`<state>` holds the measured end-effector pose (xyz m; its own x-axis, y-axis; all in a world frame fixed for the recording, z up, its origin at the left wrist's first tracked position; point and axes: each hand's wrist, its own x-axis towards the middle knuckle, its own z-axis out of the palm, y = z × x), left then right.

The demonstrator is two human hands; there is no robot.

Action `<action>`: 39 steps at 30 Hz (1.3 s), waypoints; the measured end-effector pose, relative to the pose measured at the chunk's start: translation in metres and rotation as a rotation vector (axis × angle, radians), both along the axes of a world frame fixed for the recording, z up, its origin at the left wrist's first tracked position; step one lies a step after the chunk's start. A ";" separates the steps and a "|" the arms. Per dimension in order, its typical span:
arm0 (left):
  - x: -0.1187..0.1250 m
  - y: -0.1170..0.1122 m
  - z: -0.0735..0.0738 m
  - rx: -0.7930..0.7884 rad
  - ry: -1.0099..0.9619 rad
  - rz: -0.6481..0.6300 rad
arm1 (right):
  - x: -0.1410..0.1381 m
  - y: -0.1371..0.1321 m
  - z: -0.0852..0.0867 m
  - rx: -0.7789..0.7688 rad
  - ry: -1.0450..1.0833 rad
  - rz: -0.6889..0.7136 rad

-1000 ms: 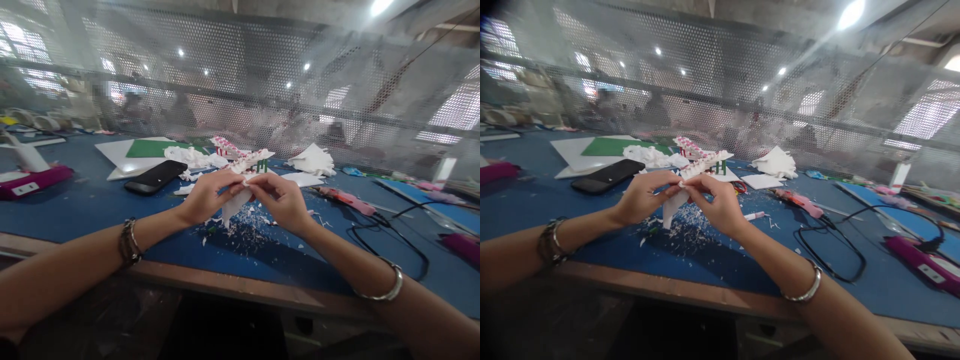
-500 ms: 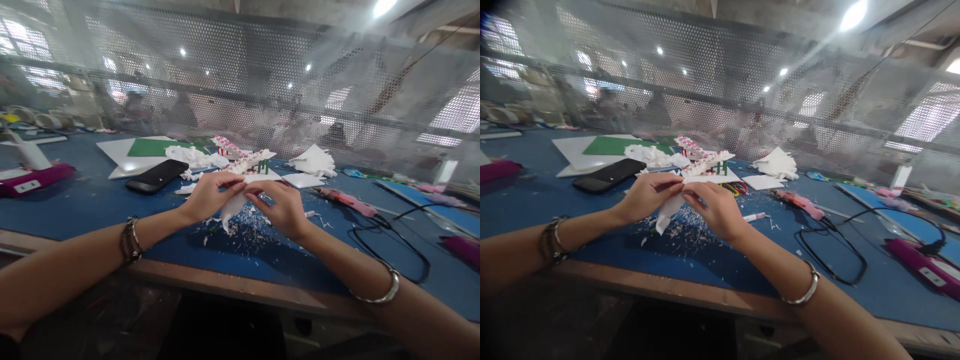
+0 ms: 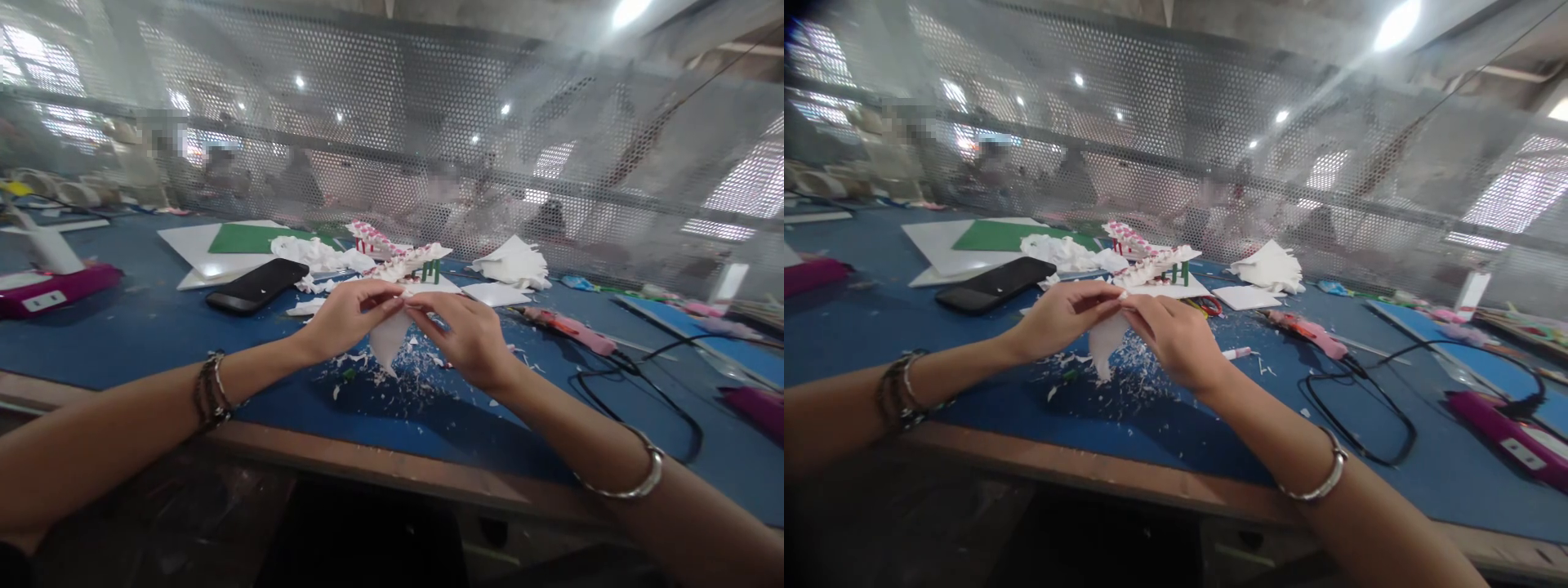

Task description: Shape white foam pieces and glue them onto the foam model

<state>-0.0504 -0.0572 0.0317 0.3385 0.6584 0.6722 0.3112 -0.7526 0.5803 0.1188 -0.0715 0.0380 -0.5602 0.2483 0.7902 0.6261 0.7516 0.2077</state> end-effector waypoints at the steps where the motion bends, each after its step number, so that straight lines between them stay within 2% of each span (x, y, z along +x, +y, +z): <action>1: 0.000 0.000 0.000 -0.011 -0.004 -0.002 | 0.000 0.000 0.001 -0.003 -0.006 -0.009; 5: 0.001 0.000 -0.001 -0.054 -0.011 -0.031 | 0.001 -0.002 0.004 -0.050 -0.027 -0.045; 8: 0.002 0.001 -0.001 -0.078 -0.028 -0.062 | 0.000 -0.002 0.006 -0.132 0.001 0.008; 13: 0.002 0.003 -0.003 -0.052 -0.065 -0.104 | -0.012 -0.005 0.001 -0.545 0.337 0.153; 16: 0.001 0.003 -0.003 -0.046 -0.078 -0.085 | -0.018 -0.007 -0.003 -0.677 0.483 0.200; 18: 0.001 0.002 -0.003 -0.041 -0.107 -0.109 | -0.019 -0.006 -0.003 -0.698 0.520 0.223; 22: 0.001 0.001 -0.002 -0.093 -0.197 -0.270 | -0.013 -0.003 0.000 -0.657 0.473 0.247; 27: 0.000 0.001 0.001 -0.335 -0.443 -0.443 | -0.009 -0.001 0.004 -0.574 0.323 0.178; 31: 0.001 0.001 0.004 -0.545 -0.500 -0.504 | -0.010 -0.003 0.006 -0.518 0.294 0.112; 34: 0.001 0.003 0.004 -0.589 -0.481 -0.467 | -0.009 -0.003 0.008 -0.556 0.313 0.097; 39: -0.002 0.011 0.003 -0.461 -0.424 -0.225 | -0.006 0.001 0.009 -0.586 0.312 0.074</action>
